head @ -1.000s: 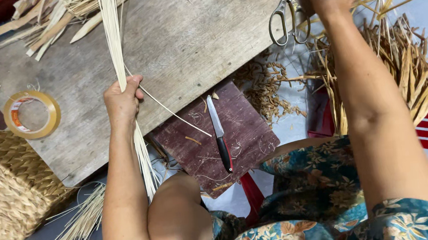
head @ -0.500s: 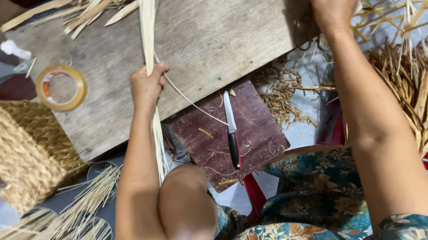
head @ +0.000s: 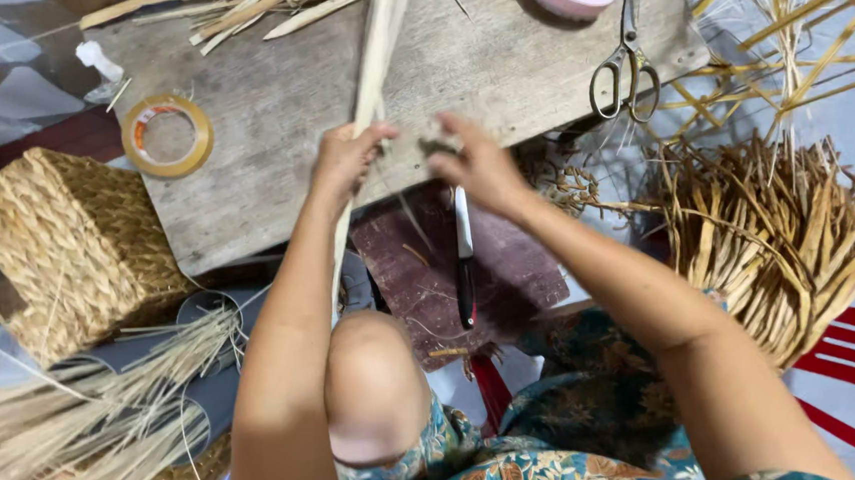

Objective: The person sits on a low stool and uses a small knife to shave and split thin bamboo strips, working each strip over their lap. They then gather the finished strips into a bundle and wrap tape around the ends to hold them together.

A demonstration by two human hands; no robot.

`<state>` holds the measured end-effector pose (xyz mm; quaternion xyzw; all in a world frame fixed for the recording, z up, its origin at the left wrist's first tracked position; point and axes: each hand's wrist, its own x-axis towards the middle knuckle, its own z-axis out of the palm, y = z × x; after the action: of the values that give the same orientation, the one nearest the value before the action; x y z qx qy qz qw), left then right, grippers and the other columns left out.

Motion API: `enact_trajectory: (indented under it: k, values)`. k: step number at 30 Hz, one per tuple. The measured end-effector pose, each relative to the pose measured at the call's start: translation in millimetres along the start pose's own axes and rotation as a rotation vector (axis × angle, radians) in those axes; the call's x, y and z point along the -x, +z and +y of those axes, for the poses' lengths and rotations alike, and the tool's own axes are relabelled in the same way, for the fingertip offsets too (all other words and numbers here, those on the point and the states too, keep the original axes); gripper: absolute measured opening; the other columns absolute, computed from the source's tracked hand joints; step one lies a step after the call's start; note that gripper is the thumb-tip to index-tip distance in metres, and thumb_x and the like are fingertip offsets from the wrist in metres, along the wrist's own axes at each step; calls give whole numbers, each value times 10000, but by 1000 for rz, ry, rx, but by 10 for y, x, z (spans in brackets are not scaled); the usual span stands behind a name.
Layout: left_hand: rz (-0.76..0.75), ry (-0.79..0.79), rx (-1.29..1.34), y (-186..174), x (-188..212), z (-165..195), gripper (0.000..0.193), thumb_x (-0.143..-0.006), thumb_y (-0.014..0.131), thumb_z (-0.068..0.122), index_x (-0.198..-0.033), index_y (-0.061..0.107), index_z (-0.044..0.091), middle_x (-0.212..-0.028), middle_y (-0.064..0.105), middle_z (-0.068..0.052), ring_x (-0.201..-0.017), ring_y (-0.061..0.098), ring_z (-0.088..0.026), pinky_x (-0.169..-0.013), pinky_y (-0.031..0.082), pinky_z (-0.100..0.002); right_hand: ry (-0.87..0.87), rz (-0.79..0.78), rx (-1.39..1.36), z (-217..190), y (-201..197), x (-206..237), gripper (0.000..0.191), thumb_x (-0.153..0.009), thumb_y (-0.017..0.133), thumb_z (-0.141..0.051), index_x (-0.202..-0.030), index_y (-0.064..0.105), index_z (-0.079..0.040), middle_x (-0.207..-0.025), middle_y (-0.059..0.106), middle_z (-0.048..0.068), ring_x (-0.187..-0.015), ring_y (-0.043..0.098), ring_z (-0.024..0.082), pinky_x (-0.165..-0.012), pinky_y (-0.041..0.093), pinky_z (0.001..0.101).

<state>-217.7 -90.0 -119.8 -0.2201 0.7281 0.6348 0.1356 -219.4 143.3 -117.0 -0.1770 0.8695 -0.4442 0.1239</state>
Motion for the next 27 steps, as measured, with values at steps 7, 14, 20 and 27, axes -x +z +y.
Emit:
enact_trajectory:
  k: [7, 14, 20, 27]
  values:
    - [0, 338, -54, 137, 396, 141, 296, -947, 728, 389, -1040, 771, 111, -663, 567, 87, -564, 469, -25, -495, 373, -242, 189, -234, -573, -380, 336, 430, 293, -1040, 590, -177, -1301, 686, -82, -768, 686, -13, -582, 556, 43, -510, 459, 204]
    - [344, 664, -32, -496, 1106, 465, 293, -1145, 545, 360, -1063, 709, 132, -721, 499, 98, -633, 442, -20, -529, 331, -243, 117, 110, -537, -492, -544, 157, 268, -1070, 574, -147, -1280, 714, -57, -752, 676, -13, -540, 520, 38, -483, 414, 198]
    - [391, 891, 270, -954, 1748, 867, 346, -1242, 475, 339, -1107, 607, 49, -710, 492, 17, -562, 417, -60, -485, 304, -227, 82, 178, -543, -673, -814, -168, 323, -1032, 607, -106, -1317, 619, 46, -737, 692, 57, -474, 524, 67, -420, 396, 240]
    - [222, 1181, 636, -1425, 2279, 1173, 288, -1236, 466, 292, -1163, 525, 20, -702, 480, -56, -491, 392, -148, -486, 314, -315, 127, 242, -28, -551, -703, 93, 666, -924, 742, -211, -1464, 430, 23, -1226, 653, 223, -1002, 669, 235, -831, 562, 351]
